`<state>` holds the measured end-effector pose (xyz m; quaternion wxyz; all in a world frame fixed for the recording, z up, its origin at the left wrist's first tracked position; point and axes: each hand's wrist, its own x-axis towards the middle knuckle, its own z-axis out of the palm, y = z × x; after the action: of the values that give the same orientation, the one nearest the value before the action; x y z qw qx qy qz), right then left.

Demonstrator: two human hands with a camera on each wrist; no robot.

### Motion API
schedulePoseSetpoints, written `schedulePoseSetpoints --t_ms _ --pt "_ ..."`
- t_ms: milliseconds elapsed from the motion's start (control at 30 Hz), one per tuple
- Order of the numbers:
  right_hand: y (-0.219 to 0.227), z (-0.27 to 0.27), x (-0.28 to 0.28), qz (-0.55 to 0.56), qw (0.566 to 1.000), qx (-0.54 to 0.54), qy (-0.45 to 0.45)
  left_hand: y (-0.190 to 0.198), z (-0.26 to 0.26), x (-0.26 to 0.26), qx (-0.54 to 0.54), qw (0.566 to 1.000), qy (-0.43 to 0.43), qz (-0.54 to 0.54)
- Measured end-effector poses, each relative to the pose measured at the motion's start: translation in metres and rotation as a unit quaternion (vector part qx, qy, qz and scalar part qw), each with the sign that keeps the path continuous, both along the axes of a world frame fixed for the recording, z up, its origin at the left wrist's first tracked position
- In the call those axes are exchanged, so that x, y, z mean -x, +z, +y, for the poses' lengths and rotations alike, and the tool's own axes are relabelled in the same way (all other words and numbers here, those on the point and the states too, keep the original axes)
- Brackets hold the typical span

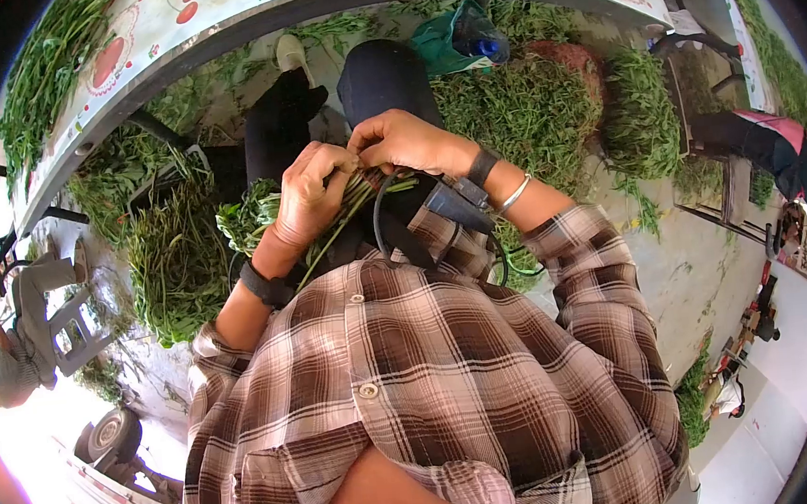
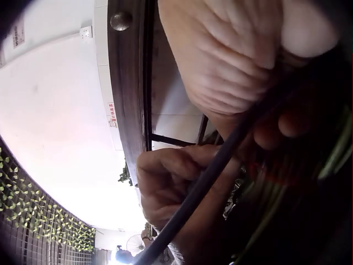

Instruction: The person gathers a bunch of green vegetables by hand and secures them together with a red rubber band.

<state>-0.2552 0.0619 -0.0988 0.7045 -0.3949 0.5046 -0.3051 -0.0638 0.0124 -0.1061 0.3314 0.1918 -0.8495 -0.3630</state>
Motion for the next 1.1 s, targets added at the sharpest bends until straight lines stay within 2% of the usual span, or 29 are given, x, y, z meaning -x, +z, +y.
schedulePoseSetpoints --t_ms 167,567,767,833,1100 --pt "0.004 0.002 -0.006 0.064 0.997 0.01 -0.029 0.0 0.001 -0.001 -0.007 1.0 0.002 -0.004" --pt "0.0 0.003 -0.011 0.107 0.992 0.029 -0.055 0.002 0.006 -0.002 -0.033 0.996 0.062 -0.051" --pt "-0.006 0.005 -0.006 0.111 0.99 0.024 -0.08 0.006 0.006 -0.005 -0.148 0.982 0.093 -0.073" --pt "-0.002 0.004 -0.008 0.12 0.99 0.021 -0.07 0.009 0.007 -0.008 -0.248 0.959 0.107 -0.091" --pt "0.0 0.004 -0.007 0.113 0.993 0.005 -0.043 -0.002 0.002 -0.007 -0.314 0.943 0.101 -0.046"
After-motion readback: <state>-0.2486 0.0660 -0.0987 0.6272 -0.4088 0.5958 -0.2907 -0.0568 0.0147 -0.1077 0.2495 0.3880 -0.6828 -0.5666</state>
